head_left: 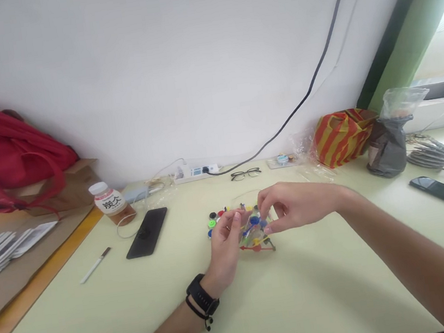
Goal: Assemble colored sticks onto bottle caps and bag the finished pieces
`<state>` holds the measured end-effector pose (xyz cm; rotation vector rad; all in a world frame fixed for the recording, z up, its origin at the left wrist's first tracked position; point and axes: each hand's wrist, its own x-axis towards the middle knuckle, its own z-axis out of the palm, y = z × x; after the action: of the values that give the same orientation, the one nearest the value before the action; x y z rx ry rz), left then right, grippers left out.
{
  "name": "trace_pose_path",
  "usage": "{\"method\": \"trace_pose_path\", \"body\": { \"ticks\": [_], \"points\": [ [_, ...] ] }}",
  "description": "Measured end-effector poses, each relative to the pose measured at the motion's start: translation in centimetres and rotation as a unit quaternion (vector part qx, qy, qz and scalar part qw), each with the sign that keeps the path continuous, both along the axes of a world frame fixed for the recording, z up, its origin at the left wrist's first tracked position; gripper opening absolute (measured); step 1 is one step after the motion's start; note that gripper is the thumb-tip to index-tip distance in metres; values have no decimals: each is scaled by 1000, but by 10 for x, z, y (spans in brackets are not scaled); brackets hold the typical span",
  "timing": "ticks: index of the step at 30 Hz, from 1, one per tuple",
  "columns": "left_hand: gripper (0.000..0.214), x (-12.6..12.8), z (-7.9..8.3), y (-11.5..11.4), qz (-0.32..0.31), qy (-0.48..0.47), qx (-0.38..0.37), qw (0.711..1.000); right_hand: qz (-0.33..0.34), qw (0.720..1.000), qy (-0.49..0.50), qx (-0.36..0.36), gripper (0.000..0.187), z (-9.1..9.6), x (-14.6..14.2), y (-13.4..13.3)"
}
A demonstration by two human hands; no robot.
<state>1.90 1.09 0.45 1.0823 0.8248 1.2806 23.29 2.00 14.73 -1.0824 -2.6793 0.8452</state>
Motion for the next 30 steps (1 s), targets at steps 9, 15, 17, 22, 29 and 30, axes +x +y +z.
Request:
{"method": "trace_pose_path", "body": {
  "ticks": [9, 15, 17, 22, 29, 30],
  "points": [
    [31, 4, 2, -1, 31, -8, 0, 999, -96, 981, 105, 133, 25, 9, 4, -2],
    [30, 3, -3, 0, 39, 1, 12, 999, -158, 965, 132, 163, 25, 3, -1, 0],
    [31, 2, -5, 0, 41, -1, 14, 999, -165, 965, 134, 156, 23, 4, -3, 0],
    [33, 3, -4, -1, 50, 13, 20, 998, -162, 961, 155, 162, 11, 12, -10, 1],
    [35, 4, 0, -3, 55, 10, 19, 998, -158, 960, 120, 200, 16, 25, -21, 0],
    [35, 4, 0, -3, 62, 10, 20, 998, -175, 958, 122, 190, 16, 25, -23, 0]
  ]
}}
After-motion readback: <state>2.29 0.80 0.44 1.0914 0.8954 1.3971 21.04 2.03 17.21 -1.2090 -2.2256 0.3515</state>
